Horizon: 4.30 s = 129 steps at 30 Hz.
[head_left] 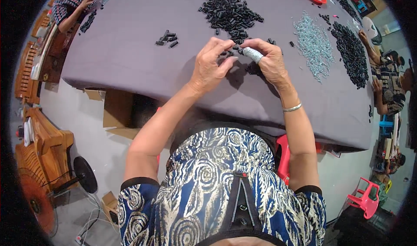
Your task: Assembling small black plastic connectors at a workshop table.
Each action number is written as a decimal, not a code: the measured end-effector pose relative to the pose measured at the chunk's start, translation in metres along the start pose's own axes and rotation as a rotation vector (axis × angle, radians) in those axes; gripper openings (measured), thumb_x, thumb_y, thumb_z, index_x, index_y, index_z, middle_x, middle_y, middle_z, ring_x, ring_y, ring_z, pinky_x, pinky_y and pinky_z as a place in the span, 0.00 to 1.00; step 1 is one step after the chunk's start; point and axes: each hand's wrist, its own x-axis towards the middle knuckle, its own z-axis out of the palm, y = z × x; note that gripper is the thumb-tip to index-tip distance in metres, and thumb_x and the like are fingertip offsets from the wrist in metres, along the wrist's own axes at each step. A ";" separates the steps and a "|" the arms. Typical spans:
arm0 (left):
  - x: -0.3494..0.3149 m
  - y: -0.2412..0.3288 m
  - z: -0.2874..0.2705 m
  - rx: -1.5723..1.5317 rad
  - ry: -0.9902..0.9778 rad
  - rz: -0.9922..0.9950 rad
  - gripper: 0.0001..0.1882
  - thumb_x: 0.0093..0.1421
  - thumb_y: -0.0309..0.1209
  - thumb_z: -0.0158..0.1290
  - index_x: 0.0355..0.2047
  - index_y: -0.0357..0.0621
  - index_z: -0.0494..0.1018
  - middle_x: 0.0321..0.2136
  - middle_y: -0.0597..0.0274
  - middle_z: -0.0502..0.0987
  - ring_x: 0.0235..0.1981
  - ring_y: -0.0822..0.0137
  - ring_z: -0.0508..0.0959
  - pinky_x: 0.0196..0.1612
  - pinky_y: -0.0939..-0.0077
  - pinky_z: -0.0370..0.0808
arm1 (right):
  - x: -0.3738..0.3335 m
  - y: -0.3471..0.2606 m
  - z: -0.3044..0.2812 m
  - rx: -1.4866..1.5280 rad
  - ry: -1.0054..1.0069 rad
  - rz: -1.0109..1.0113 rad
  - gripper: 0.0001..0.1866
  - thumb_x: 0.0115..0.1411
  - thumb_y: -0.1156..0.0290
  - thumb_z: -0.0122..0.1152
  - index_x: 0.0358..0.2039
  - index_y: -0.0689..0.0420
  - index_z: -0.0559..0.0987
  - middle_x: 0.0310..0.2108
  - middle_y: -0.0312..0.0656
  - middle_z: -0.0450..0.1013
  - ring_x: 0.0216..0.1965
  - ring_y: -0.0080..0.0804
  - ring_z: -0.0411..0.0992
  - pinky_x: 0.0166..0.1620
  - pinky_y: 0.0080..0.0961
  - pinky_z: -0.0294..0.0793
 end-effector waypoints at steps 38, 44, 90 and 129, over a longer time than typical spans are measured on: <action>-0.007 0.006 0.008 -0.289 0.018 -0.193 0.15 0.50 0.20 0.60 0.40 0.40 0.74 0.29 0.66 0.76 0.29 0.78 0.75 0.34 0.83 0.75 | 0.001 0.001 0.002 0.627 -0.153 0.363 0.07 0.60 0.73 0.55 0.36 0.59 0.78 0.29 0.31 0.70 0.27 0.16 0.66 0.30 0.13 0.68; -0.006 0.003 0.009 -0.295 0.032 -0.185 0.11 0.48 0.21 0.61 0.34 0.39 0.75 0.26 0.65 0.75 0.26 0.76 0.76 0.31 0.82 0.75 | 0.000 0.002 0.003 0.610 -0.155 0.355 0.06 0.59 0.72 0.56 0.36 0.59 0.77 0.28 0.31 0.70 0.26 0.15 0.66 0.29 0.13 0.68; -0.006 0.002 -0.004 -0.431 -0.150 -0.557 0.08 0.57 0.24 0.55 0.38 0.39 0.75 0.28 0.70 0.74 0.27 0.82 0.71 0.29 0.87 0.69 | -0.048 0.001 -0.141 -0.949 0.029 0.263 0.09 0.48 0.68 0.62 0.26 0.60 0.77 0.17 0.41 0.70 0.20 0.28 0.67 0.26 0.27 0.66; -0.010 -0.008 -0.001 -0.523 -0.135 -0.505 0.11 0.58 0.23 0.51 0.42 0.37 0.75 0.31 0.68 0.78 0.30 0.80 0.74 0.34 0.85 0.72 | 0.012 -0.014 0.017 0.511 -0.109 0.418 0.04 0.57 0.71 0.58 0.31 0.54 0.72 0.22 0.28 0.67 0.19 0.10 0.61 0.19 0.08 0.58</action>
